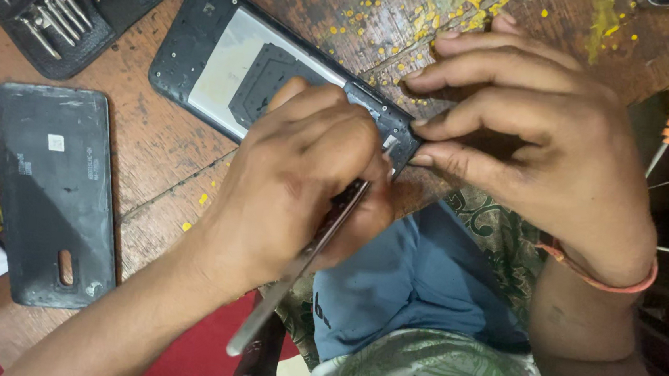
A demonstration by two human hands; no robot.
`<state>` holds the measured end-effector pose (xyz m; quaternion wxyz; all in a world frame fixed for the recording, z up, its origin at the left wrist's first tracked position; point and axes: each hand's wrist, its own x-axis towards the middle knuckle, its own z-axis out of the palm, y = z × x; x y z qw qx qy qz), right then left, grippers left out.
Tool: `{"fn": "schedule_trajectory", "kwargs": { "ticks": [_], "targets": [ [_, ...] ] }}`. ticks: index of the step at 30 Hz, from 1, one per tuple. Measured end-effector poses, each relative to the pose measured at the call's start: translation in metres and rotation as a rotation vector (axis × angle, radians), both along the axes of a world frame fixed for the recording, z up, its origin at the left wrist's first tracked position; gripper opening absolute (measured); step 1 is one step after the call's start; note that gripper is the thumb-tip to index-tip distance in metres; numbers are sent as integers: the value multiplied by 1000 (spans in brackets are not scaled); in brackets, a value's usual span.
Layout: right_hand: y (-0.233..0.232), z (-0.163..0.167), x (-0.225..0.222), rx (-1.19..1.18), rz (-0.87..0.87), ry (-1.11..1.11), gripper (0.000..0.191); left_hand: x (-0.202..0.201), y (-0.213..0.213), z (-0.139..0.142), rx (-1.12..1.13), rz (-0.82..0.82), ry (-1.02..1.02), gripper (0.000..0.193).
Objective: The person uses a metal spudger to pry and separate the back cover of a disassembled smartphone. They work along the edges and corners of the device, carefully lifting the casing to release internal clips.
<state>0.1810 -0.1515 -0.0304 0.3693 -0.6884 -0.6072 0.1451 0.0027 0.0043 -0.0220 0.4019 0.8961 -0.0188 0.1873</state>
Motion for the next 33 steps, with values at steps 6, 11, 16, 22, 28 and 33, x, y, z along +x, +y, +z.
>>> {"fn": "schedule_trajectory", "kwargs": {
  "ticks": [6,11,16,22,28,33],
  "targets": [
    [-2,-1,0,-7,-13,2,21,-3,2,-2,10,-9,20,28],
    [-1,-1,-1,-7,-24,11,23,-4,3,-4,1,-6,21,29],
    [-1,0,-2,-12,-21,-3,24,-4,4,-6,-6,-12,20,28],
    [-1,0,-1,-12,-17,-3,25,-4,4,-4,14,-19,32,26],
    [-1,-1,-1,-11,-13,-4,24,-2,6,-3,-21,-43,16,29],
    [-2,0,-1,-20,-16,4,25,-4,3,-6,34,-23,14,27]
  ]
}}
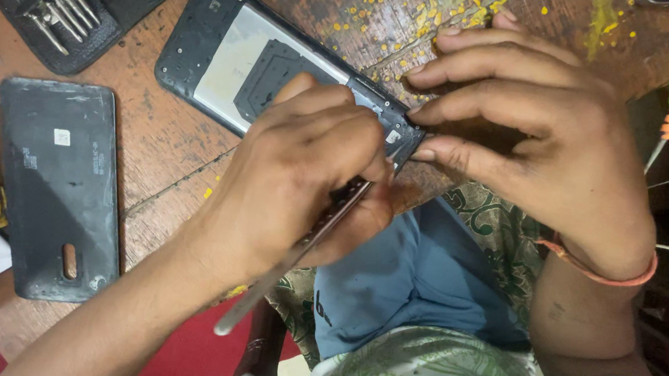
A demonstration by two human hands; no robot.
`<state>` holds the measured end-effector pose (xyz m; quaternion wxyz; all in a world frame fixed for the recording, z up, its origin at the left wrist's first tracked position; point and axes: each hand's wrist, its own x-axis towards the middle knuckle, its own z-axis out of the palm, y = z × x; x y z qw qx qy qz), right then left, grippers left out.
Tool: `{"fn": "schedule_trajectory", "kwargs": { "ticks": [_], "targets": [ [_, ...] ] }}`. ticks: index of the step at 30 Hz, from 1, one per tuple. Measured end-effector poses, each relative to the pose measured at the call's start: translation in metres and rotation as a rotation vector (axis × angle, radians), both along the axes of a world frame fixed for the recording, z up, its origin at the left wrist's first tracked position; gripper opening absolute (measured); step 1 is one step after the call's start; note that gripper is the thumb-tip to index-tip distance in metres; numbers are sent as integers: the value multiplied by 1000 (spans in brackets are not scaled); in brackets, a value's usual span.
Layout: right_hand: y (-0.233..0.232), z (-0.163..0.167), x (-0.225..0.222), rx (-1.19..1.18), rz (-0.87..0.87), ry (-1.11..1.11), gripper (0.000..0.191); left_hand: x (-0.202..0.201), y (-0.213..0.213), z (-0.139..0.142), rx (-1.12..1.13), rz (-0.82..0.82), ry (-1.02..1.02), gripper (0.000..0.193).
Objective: The person uses a metal spudger to pry and separate the back cover of a disassembled smartphone. They work along the edges and corners of the device, carefully lifting the casing to release internal clips.
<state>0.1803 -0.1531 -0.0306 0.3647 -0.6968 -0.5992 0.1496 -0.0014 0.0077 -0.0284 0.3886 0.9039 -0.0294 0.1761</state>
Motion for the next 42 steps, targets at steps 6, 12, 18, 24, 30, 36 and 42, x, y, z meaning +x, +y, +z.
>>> {"fn": "schedule_trajectory", "kwargs": {
  "ticks": [6,12,18,24,30,36,42],
  "targets": [
    [0,0,0,12,5,-8,25,3,0,-1,13,6,-23,28],
    [0,0,0,7,9,-12,25,4,-1,6,-17,2,-23,27],
    [0,-1,0,16,5,-4,25,6,-2,6,-23,-3,-32,28],
    [0,-1,0,13,1,-7,25,2,-1,4,-32,0,-7,30],
    [0,-1,0,12,7,-8,24,6,1,10,-40,-10,-12,29],
    [0,-1,0,13,3,-2,25,5,-2,12,-65,-1,7,29],
    [-1,0,-2,2,-28,-8,25,2,-1,4,-32,-6,-11,29]
  ]
}}
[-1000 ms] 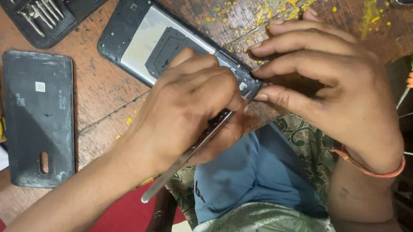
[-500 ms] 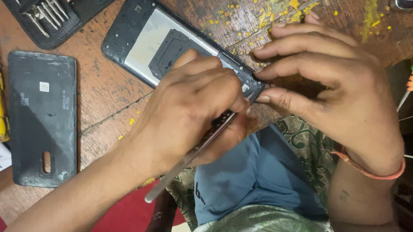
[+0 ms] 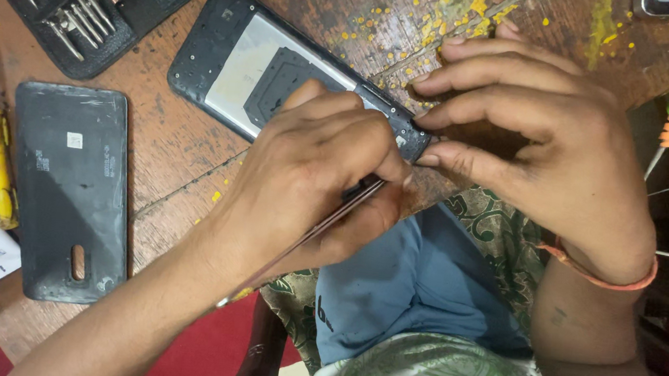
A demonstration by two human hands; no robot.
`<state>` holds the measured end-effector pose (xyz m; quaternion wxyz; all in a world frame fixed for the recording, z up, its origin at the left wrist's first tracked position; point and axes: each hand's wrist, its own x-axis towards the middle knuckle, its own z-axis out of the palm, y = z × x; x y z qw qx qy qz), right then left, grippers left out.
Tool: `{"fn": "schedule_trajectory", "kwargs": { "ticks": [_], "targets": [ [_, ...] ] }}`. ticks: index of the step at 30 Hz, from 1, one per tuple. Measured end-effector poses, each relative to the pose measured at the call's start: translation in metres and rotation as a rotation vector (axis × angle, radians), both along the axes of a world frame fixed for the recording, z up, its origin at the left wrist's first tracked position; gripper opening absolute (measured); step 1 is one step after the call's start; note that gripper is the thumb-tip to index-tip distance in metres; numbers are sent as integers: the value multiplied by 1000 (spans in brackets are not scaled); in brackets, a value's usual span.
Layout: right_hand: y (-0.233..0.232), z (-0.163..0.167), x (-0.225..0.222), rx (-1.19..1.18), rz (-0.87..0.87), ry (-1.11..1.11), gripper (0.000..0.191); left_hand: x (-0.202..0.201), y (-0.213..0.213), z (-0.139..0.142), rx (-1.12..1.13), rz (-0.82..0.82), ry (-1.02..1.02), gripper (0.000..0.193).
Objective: The person uses a metal spudger to pry and separate the back cover of a disassembled smartphone. They work along the edges and corners of the device, carefully lifting the casing to release internal clips.
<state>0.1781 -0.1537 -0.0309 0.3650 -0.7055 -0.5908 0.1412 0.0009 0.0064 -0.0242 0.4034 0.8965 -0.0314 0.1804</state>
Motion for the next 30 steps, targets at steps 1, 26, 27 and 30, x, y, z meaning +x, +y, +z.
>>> {"fn": "schedule_trajectory", "kwargs": {
  "ticks": [1,26,27,30],
  "targets": [
    [0,0,0,-1,0,6,25,-1,0,-1,-10,-6,-1,29],
    [-3,-5,2,47,108,-123,21,-3,-3,2,8,65,-39,27],
    [-3,-5,1,51,107,-122,21,-3,-3,3,6,57,-47,27],
    [-4,-5,0,39,88,-129,20,-3,1,7,-26,-1,-25,28]
  ]
}}
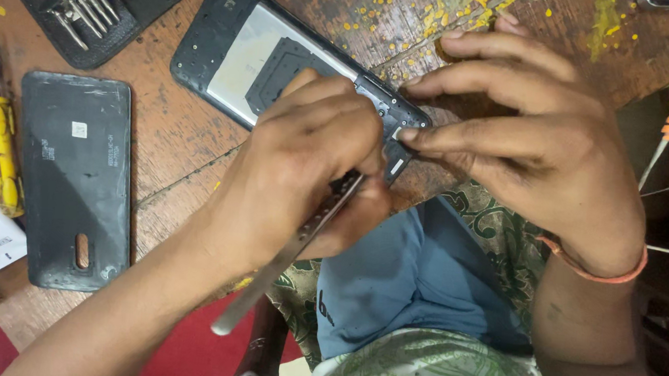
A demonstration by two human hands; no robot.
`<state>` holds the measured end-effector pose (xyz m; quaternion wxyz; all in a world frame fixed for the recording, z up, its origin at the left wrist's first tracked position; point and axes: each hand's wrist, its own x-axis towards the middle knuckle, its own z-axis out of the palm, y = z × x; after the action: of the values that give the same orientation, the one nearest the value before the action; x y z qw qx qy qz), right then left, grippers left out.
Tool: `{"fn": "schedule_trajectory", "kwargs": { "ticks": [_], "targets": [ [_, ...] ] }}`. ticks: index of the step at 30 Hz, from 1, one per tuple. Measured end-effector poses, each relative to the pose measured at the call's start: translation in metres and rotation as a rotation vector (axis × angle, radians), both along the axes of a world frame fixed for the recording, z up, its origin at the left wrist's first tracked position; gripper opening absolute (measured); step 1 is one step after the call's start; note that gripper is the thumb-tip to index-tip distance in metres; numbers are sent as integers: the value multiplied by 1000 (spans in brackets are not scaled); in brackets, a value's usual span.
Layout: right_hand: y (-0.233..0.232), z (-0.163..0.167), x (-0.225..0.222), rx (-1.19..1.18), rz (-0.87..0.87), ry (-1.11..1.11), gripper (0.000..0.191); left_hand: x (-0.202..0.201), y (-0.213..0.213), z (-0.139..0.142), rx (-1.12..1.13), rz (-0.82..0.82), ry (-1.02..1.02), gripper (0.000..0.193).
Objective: The person uses a metal spudger to pry and separate the back cover of a disassembled smartphone. They work along the edges and corners of the device, carefully lifting the casing to release internal clips.
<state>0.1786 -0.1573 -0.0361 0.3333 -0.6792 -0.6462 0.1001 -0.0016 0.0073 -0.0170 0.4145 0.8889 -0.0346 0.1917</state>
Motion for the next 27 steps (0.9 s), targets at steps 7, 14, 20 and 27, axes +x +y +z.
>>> {"fn": "schedule_trajectory", "kwargs": {
  "ticks": [7,14,20,27],
  "targets": [
    [0,0,0,8,9,21,22,1,-2,-5,37,50,-37,27],
    [0,-2,-2,12,-56,73,19,-3,-2,-11,18,37,-38,27],
    [3,-1,1,42,-57,56,23,-2,-1,-13,47,42,-27,28],
    [2,-3,0,32,-65,56,22,0,0,-11,40,26,-35,31]
  ]
}}
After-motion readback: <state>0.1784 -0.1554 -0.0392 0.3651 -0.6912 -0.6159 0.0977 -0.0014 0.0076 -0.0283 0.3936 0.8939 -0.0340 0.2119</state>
